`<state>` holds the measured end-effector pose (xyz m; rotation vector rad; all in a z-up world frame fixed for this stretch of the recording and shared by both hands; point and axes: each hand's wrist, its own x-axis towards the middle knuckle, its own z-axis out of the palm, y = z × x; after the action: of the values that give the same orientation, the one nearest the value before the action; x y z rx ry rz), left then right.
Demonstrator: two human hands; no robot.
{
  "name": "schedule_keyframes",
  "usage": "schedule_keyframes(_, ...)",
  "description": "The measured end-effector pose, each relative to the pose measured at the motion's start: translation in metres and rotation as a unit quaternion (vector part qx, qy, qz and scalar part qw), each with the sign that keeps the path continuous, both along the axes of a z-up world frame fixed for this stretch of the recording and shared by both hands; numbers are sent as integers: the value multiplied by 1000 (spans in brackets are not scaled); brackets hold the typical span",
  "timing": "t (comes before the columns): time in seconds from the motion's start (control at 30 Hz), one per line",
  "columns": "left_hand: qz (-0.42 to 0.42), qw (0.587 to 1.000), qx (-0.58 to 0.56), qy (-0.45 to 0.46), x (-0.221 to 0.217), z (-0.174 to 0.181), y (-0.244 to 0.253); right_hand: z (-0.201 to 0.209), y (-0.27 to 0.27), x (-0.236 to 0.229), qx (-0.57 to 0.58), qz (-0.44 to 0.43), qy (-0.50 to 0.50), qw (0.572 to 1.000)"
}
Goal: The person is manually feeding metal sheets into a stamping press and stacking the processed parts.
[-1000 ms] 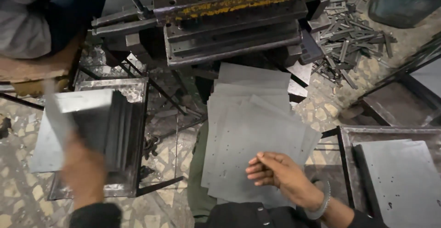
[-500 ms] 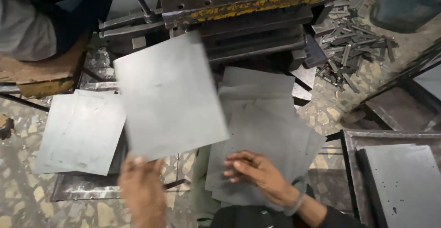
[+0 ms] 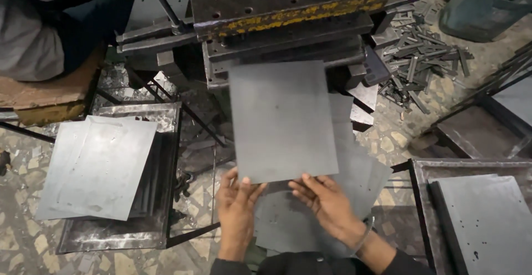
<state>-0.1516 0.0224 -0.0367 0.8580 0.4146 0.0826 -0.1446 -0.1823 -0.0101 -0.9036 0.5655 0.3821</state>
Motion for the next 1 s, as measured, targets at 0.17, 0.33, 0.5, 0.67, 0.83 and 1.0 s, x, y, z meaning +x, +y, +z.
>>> schedule_keyframes(0.17,-41,999,8,-3,30,18,-11,25,-11,22,-59,-10,-79,995)
schedule_keyframes(0.33,-2,998,52,32,77,62,-30,55,-5,83,-60,-85,-128,986)
schedule_keyframes(0.5,38,997,61,-34,143,38,-23,50,-1,164,-60,-50,-146,986)
schedule_keyframes(0.67,54,994,68,-59,196,25,-9,34,8,225,-79,-23,-158,984)
schedule_keyframes(0.83,48,991,102,-75,203,24,-8,28,6,238,-39,-63,-141,987)
schedule_keyframes(1.0,71,990,94,-79,210,9,-16,27,5,237,-10,-89,-145,985)
